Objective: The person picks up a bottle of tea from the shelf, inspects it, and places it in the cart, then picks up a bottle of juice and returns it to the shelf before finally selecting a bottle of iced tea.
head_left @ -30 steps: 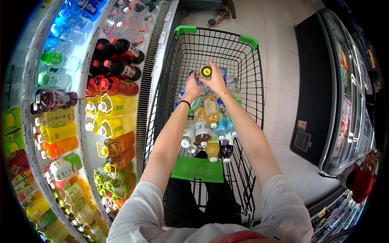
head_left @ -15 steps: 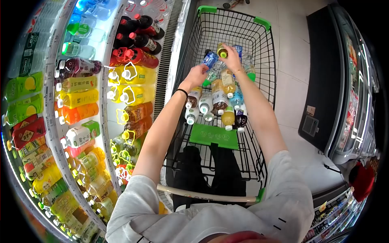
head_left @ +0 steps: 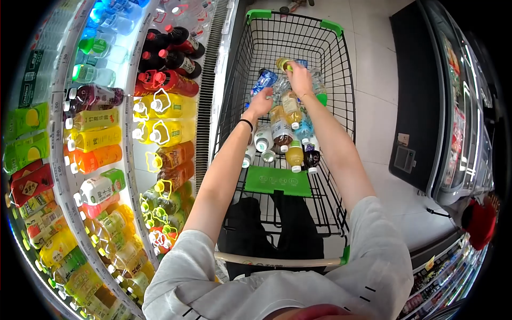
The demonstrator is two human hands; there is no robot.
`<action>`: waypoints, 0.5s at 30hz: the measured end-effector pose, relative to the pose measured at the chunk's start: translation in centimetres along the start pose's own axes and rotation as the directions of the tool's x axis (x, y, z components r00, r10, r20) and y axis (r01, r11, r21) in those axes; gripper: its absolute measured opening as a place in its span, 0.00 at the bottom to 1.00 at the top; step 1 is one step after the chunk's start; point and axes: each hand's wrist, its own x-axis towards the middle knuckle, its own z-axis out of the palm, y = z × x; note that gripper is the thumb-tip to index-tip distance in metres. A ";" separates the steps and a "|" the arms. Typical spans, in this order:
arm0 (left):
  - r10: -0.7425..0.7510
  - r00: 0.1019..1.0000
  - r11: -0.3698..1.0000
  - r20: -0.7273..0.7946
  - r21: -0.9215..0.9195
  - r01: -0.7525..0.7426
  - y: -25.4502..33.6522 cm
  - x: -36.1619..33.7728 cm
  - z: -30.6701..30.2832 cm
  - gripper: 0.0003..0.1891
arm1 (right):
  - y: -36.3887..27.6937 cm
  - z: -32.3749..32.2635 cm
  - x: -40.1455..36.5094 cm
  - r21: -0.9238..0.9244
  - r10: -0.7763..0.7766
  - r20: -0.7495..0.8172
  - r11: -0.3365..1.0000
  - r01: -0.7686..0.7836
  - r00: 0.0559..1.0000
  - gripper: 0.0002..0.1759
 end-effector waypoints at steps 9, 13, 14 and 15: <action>0.156 0.981 0.872 -0.117 -0.450 -0.192 1.7 11.7 4.0 0.49 | 3.2 3.8 5.8 0.247 -0.130 -0.130 0.956 0.159 0.983 0.19; 0.143 0.980 0.858 -0.138 -0.476 -0.192 1.9 11.7 4.3 0.46 | 3.9 4.0 5.7 0.367 -0.134 -0.131 0.914 0.174 0.982 0.20; 0.140 0.980 0.863 -0.143 -0.467 -0.192 2.1 11.5 4.2 0.46 | 4.2 4.1 5.8 0.400 -0.155 -0.147 0.894 0.202 0.977 0.21; 0.134 0.982 0.858 -0.132 -0.481 -0.182 2.3 11.3 4.0 0.45 | 4.4 4.1 5.8 0.380 -0.148 -0.103 0.908 0.176 0.984 0.30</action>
